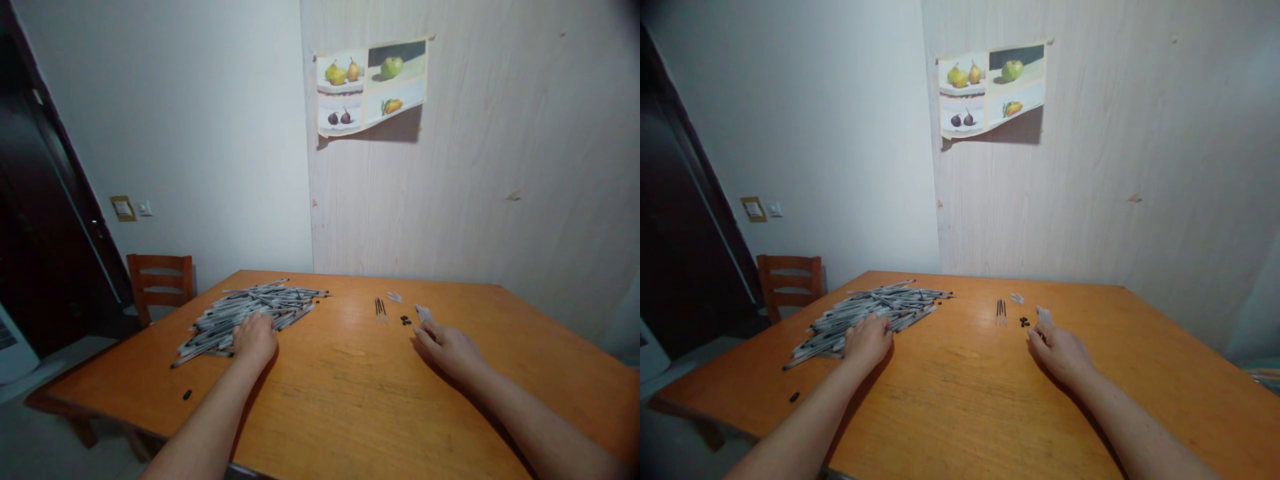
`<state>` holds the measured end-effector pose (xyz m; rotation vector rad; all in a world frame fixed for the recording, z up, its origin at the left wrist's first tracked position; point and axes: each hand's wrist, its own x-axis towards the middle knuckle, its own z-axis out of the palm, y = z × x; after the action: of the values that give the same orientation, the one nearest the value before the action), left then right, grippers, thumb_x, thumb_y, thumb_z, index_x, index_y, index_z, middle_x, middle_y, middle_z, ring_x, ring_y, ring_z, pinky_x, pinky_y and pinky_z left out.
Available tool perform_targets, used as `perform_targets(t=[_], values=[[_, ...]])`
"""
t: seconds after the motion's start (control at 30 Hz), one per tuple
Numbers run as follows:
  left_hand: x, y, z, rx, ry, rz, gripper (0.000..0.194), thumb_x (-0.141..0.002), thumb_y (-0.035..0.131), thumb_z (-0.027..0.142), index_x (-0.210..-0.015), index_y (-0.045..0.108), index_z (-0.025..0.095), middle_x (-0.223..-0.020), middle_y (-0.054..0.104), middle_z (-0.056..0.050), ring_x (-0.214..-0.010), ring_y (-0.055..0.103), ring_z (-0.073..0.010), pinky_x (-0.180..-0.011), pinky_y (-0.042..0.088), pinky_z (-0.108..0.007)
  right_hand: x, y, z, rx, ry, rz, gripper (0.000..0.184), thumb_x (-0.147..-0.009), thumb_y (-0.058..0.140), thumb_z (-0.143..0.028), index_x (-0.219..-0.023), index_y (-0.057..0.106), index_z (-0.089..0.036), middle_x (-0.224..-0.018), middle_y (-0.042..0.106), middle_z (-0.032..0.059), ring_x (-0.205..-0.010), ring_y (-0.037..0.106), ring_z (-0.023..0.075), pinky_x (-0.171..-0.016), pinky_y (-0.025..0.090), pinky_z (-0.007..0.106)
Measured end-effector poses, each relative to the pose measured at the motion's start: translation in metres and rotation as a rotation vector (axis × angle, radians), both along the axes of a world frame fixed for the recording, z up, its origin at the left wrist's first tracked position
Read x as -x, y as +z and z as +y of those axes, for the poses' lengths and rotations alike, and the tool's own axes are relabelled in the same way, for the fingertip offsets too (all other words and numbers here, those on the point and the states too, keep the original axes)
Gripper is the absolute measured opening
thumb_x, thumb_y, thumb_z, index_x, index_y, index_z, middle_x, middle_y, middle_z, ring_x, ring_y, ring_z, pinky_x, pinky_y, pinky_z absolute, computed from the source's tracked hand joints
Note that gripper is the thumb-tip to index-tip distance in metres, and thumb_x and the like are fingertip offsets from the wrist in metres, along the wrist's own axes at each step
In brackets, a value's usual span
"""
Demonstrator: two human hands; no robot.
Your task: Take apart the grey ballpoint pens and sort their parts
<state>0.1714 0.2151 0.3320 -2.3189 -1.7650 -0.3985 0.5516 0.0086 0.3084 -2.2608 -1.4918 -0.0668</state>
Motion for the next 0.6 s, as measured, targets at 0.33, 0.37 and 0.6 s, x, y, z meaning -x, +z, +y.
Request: perform_targets(t=[0.33, 0.37, 0.6], values=[[0.0013, -0.0022, -0.0006, -0.009, 0.030, 0.038, 0.023, -0.088, 0.049, 0.027, -0.096, 0.069, 0.022, -0.114, 0.066, -0.014, -0.111, 0.056, -0.0327, -0.088, 0.041, -0.046, -0.0012, -0.0027, -0.0001, -0.015, 0.009, 0.017, 0.036, -0.097, 0.040, -0.047, -0.075, 0.056, -0.023, -0.073, 0.068, 0.0079, -0.067, 0.059, 0.0208, -0.059, 0.029, 0.029], [0.0014, -0.0023, -0.0004, -0.005, 0.029, 0.038, 0.023, -0.088, 0.049, 0.027, -0.097, 0.070, 0.022, -0.115, 0.066, -0.014, -0.111, 0.056, -0.0326, -0.089, 0.041, -0.046, -0.0019, -0.0033, 0.0000, -0.014, 0.011, 0.014, 0.036, -0.097, 0.040, -0.047, -0.075, 0.055, -0.023, -0.074, 0.068, 0.0080, -0.067, 0.059, 0.0209, -0.059, 0.029, 0.029], [0.0018, -0.0032, 0.0005, -0.031, 0.028, 0.041, 0.023, -0.088, 0.050, 0.028, -0.098, 0.069, 0.021, -0.115, 0.067, -0.015, -0.110, 0.056, -0.0337, -0.088, 0.040, -0.047, -0.0060, -0.0069, 0.0018, 0.007, 0.001, 0.015, 0.037, -0.097, 0.039, -0.048, -0.080, 0.060, -0.024, -0.075, 0.069, 0.0077, -0.070, 0.061, 0.0220, -0.060, 0.032, 0.030]])
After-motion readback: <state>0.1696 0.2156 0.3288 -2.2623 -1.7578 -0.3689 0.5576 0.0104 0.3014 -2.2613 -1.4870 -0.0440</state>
